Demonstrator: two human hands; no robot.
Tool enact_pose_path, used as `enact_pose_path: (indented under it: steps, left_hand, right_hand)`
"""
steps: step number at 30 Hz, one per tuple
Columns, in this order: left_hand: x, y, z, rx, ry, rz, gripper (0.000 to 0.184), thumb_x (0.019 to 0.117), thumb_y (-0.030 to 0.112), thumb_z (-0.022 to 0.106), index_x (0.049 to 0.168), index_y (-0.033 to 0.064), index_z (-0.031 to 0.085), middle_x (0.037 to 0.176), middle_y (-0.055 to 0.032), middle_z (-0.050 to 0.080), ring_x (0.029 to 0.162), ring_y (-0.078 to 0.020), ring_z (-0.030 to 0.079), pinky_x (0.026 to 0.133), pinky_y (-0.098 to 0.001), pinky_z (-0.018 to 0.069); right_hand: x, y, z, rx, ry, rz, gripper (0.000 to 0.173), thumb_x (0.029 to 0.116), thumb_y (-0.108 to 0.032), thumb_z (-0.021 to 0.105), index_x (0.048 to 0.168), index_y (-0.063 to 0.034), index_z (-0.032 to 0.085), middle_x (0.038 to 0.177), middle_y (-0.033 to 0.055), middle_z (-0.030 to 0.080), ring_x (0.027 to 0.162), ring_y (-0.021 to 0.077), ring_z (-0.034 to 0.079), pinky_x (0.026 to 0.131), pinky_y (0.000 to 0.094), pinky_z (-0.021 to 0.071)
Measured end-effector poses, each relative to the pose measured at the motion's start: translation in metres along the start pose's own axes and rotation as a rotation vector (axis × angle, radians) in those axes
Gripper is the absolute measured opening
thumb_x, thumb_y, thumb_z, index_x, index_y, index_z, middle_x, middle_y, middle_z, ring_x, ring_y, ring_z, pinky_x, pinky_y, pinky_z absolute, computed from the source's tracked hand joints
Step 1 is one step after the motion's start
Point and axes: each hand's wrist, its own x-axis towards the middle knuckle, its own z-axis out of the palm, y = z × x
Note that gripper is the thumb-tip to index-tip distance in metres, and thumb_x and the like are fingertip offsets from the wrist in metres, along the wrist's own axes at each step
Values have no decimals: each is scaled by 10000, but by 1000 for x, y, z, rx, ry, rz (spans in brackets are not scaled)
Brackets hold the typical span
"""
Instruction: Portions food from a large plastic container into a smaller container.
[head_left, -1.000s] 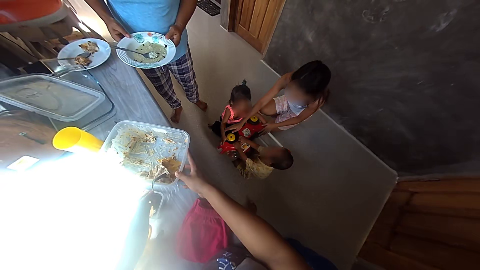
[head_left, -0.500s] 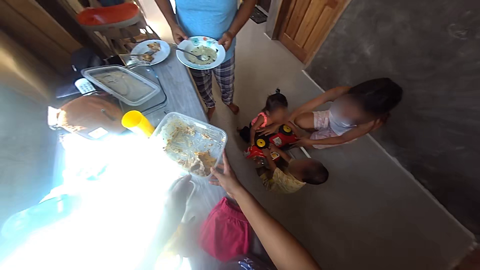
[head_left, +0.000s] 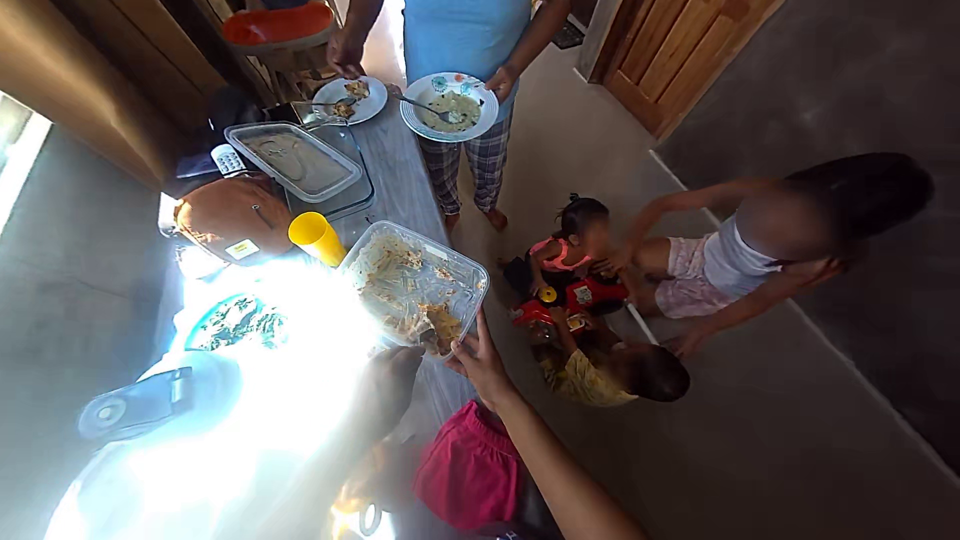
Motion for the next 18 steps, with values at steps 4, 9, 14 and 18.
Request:
enact_pose_path:
  steps: [4, 9, 14, 18]
  left_hand:
    - [7, -19, 8, -22, 74, 115, 310, 1057, 99, 469, 1164, -27, 731, 1042, -212, 750, 968, -354, 739, 905, -505, 562]
    - [31, 10, 13, 198, 52, 277, 238, 1000, 72, 520, 909, -49, 704, 813, -213, 698, 785, -384, 728, 708, -519, 576]
    - [72, 42, -7, 316, -291, 142, 364, 1092, 192, 420, 1021, -58, 675, 975, -259, 694, 982, -438, 692, 842, -580, 517]
    - [80, 42, -17, 332, -310, 115, 378, 1102, 208, 410, 1069, -58, 677, 1009, -264, 696, 1015, -444, 685, 862, -596, 507]
  right_hand:
    - [3, 0, -3, 27, -26, -3, 897, 1022, -14, 539, 1639, -190, -89, 1627, 275, 229, 1241, 324, 607, 940, 387, 571]
    - [4, 2, -2, 36, -6, -32, 888, 1017, -25, 533, 1643, -182, -76, 1650, 256, 187, 1286, 312, 571, 959, 387, 556]
    - [1, -6, 11, 196, 51, 122, 787, 1078, -55, 430, 1636, -274, -81, 1580, 258, 302, 1083, 287, 670, 841, 396, 594]
    - [-2, -16, 16, 299, 74, 197, 762, 1090, -48, 397, 1631, -311, -72, 1604, 243, 238, 1096, 298, 656, 853, 401, 586]
